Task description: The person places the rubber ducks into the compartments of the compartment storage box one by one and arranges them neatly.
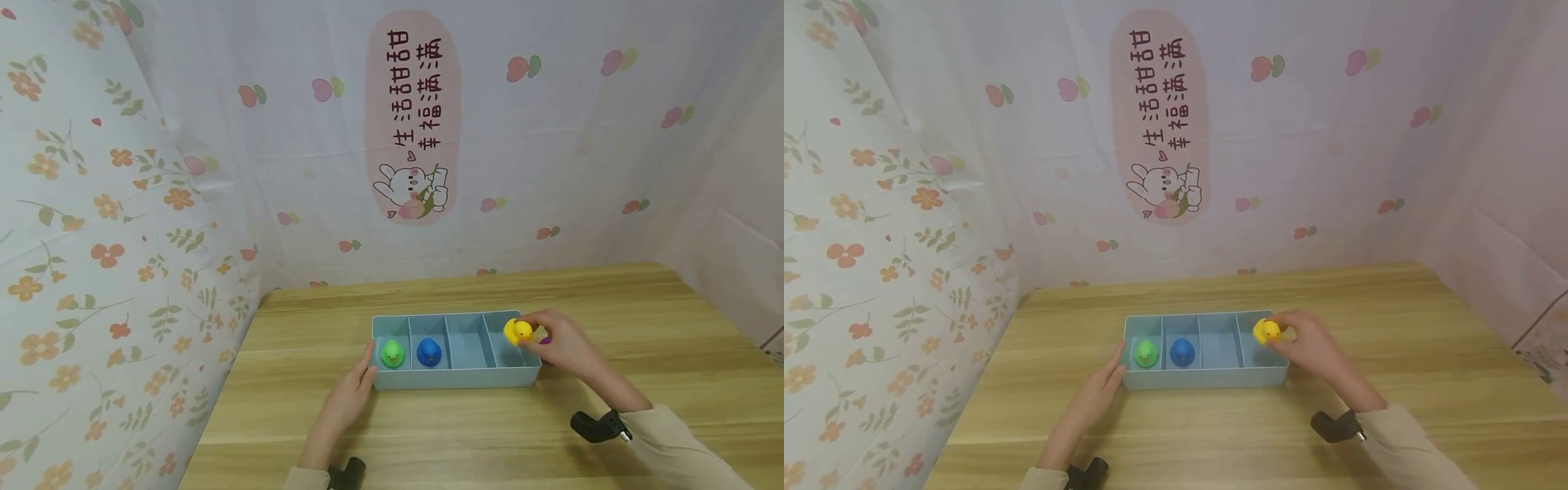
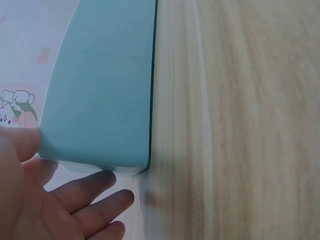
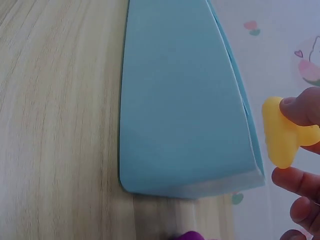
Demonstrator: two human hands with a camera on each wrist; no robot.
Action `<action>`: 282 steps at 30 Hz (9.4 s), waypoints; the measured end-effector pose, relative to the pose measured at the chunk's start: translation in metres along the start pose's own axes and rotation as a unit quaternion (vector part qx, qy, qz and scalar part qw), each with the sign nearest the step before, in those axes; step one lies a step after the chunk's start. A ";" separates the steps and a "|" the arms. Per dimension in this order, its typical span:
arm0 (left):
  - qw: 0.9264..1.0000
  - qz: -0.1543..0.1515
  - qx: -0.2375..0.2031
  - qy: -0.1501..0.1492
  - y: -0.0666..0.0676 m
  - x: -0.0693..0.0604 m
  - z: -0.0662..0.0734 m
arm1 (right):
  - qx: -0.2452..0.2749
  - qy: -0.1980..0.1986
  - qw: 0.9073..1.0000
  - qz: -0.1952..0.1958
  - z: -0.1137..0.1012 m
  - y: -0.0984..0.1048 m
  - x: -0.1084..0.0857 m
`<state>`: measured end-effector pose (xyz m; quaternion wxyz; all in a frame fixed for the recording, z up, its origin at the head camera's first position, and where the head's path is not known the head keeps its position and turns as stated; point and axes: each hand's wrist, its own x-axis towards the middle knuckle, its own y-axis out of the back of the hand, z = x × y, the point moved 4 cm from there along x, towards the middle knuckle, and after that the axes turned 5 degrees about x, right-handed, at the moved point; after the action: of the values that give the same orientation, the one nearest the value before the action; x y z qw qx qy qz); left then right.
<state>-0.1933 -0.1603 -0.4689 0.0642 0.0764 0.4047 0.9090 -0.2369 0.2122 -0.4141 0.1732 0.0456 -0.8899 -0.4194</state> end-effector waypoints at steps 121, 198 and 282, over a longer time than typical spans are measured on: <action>1.000 -0.007 -0.012 0.008 -0.001 0.003 -0.002 | -0.114 0.046 0.988 -0.095 -0.057 -0.063 0.042; 1.000 -0.008 0.001 0.002 0.000 0.001 0.000 | -0.052 0.014 0.998 -0.028 0.062 0.004 -0.016; 1.000 -0.007 -0.001 0.020 -0.002 -0.002 -0.002 | -0.043 0.052 0.997 0.026 0.025 0.019 0.000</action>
<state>-0.1912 -0.1607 -0.4719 0.0623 0.0550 0.4052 0.9105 -0.2448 0.2432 -0.4143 0.2317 0.0371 -0.8616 -0.4501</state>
